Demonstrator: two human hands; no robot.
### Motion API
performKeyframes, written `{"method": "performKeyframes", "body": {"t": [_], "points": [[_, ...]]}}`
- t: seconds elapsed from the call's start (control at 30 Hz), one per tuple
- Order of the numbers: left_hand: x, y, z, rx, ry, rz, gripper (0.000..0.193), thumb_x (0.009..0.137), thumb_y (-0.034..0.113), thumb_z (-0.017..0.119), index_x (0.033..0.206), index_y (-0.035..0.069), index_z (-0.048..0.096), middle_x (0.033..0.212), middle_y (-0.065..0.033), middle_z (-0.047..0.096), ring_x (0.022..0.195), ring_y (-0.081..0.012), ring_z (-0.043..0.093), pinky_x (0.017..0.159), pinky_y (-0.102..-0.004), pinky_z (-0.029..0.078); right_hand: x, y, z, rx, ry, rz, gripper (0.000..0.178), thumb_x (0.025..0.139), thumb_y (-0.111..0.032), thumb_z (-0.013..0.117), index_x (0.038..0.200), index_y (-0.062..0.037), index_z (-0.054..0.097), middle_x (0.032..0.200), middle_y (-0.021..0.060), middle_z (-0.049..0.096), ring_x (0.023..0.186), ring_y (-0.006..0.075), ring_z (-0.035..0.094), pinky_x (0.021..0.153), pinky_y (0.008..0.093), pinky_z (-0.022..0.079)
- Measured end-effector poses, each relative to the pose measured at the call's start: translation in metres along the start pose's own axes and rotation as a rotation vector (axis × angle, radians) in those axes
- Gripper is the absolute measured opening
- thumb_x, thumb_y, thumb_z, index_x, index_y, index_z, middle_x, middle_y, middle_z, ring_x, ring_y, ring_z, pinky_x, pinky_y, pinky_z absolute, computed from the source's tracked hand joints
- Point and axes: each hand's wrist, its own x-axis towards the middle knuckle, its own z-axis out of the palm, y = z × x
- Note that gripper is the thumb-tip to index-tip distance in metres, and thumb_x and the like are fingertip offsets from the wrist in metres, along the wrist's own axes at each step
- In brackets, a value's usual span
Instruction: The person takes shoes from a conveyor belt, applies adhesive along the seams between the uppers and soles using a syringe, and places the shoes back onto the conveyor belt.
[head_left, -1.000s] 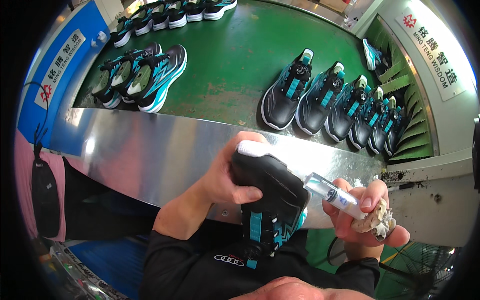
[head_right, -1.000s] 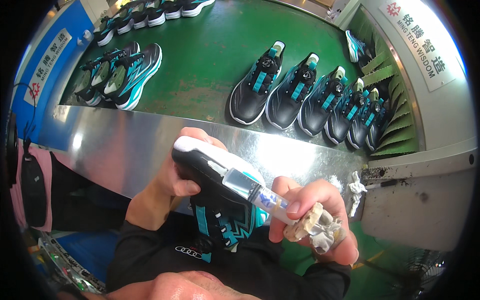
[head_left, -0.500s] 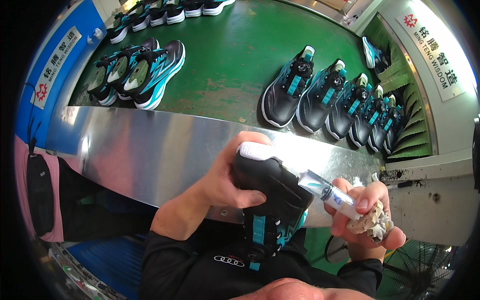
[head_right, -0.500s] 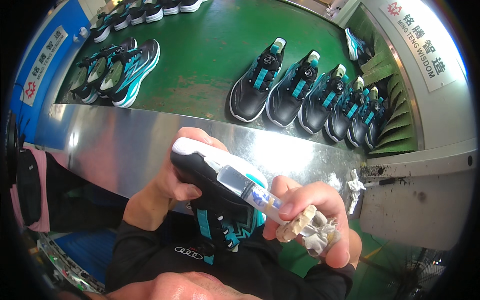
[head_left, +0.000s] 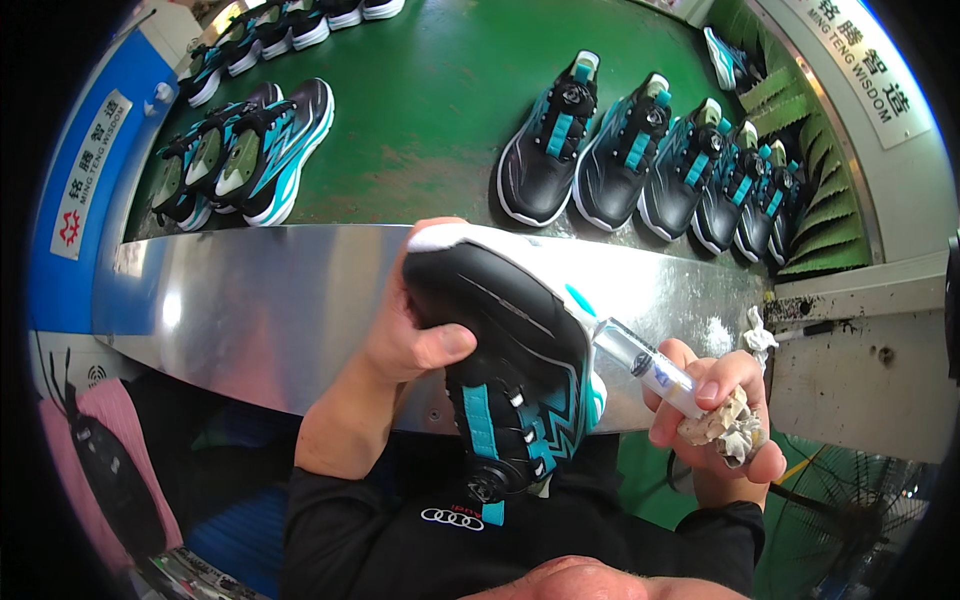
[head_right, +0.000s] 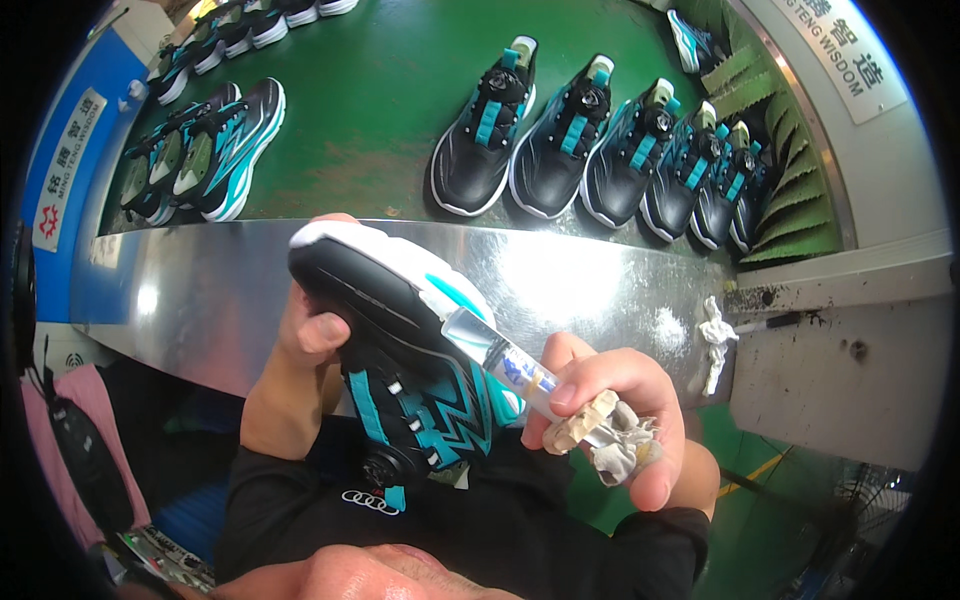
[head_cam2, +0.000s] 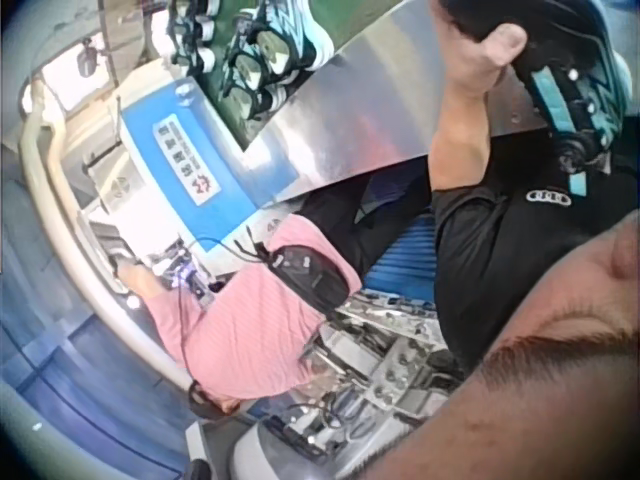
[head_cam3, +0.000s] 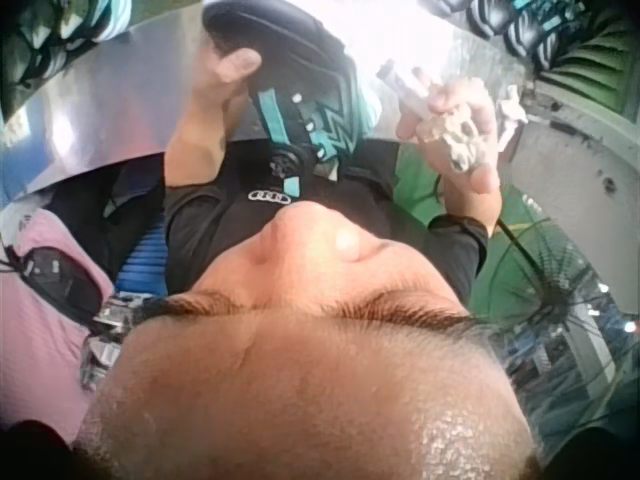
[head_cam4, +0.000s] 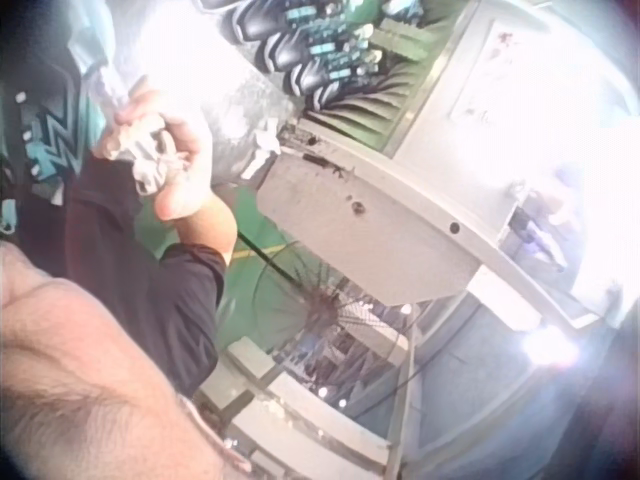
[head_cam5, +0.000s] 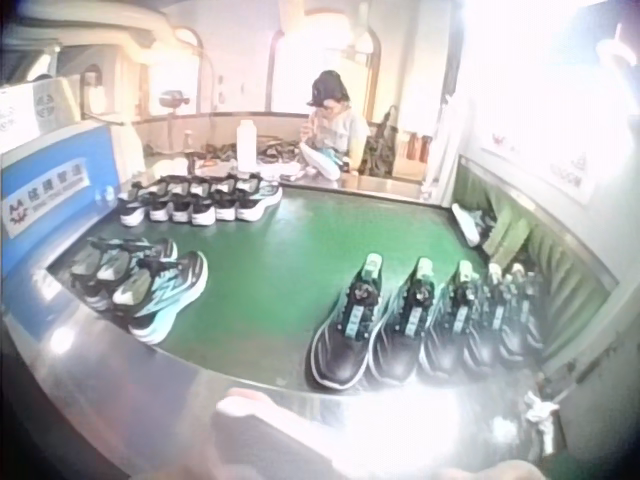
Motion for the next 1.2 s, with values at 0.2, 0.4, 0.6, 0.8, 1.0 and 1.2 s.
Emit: {"method": "performKeyframes", "body": {"t": [0.2, 0.4, 0.6, 0.8, 1.0, 1.2], "points": [[0.004, 0.001, -0.003, -0.154, 0.052, -0.072, 0.073, 0.067, 0.020, 0.074, 0.129, -0.003, 0.041, 0.117, -0.0163, 0.057, 0.106, -0.0257, 0.058, 0.092, -0.0377, 0.047, -0.018, 0.015, -0.010, 0.011, 0.046, -0.013, 0.076, 0.068, -0.051, 0.077, 0.115, 0.0038, 0.051, 0.094, 0.0155, 0.052, 0.085, 0.0226, 0.058, 0.074, 0.0285, 0.045], [0.005, -0.008, -0.015, -0.133, 0.135, -0.101, 0.071, 0.069, 0.023, 0.068, 0.129, -0.004, 0.041, 0.117, -0.0183, 0.056, 0.104, -0.0288, 0.059, 0.091, -0.0384, 0.049, -0.033, 0.026, -0.018, 0.027, 0.085, -0.011, 0.075, 0.068, -0.049, 0.078, 0.116, 0.0036, 0.051, 0.095, 0.0140, 0.052, 0.086, 0.0217, 0.057, 0.075, 0.0290, 0.045], [0.007, -0.010, -0.021, -0.286, 0.142, -0.148, 0.070, 0.073, 0.028, 0.065, 0.131, -0.004, 0.039, 0.119, -0.0202, 0.055, 0.105, -0.0300, 0.059, 0.090, -0.0398, 0.050, -0.049, 0.032, -0.021, 0.003, 0.076, 0.043, 0.073, 0.068, -0.043, 0.080, 0.116, 0.0046, 0.052, 0.098, 0.0146, 0.057, 0.087, 0.0186, 0.053, 0.076, 0.0261, 0.041], [0.012, -0.009, -0.024, -0.468, 0.098, -0.245, 0.066, 0.076, 0.032, 0.063, 0.129, -0.003, 0.043, 0.119, -0.0199, 0.056, 0.105, -0.0307, 0.059, 0.090, -0.0411, 0.050, -0.066, 0.032, -0.020, -0.012, 0.099, 0.115, 0.072, 0.068, -0.042, 0.081, 0.116, 0.0044, 0.054, 0.099, 0.0135, 0.062, 0.084, 0.0156, 0.048, 0.073, 0.0250, 0.037], [0.017, -0.013, -0.028, -0.577, 0.098, -0.263, 0.059, 0.080, 0.033, 0.060, 0.124, -0.005, 0.048, 0.116, -0.0205, 0.058, 0.102, -0.0305, 0.060, 0.089, -0.0425, 0.050, -0.084, 0.033, -0.019, -0.101, 0.080, 0.112, 0.069, 0.066, -0.044, 0.081, 0.112, 0.0018, 0.058, 0.096, 0.0101, 0.066, 0.079, 0.0140, 0.045, 0.067, 0.0252, 0.033], [0.017, -0.013, -0.034, -0.359, 0.237, -0.261, 0.052, 0.083, 0.035, 0.057, 0.117, -0.004, 0.053, 0.107, -0.0182, 0.063, 0.092, -0.0268, 0.064, 0.080, -0.0381, 0.054, -0.099, 0.035, -0.012, -0.157, 0.092, 0.076, 0.068, 0.068, -0.050, 0.077, 0.109, 0.0007, 0.060, 0.092, 0.0093, 0.067, 0.072, 0.0137, 0.048, 0.065, 0.0276, 0.030]]}}
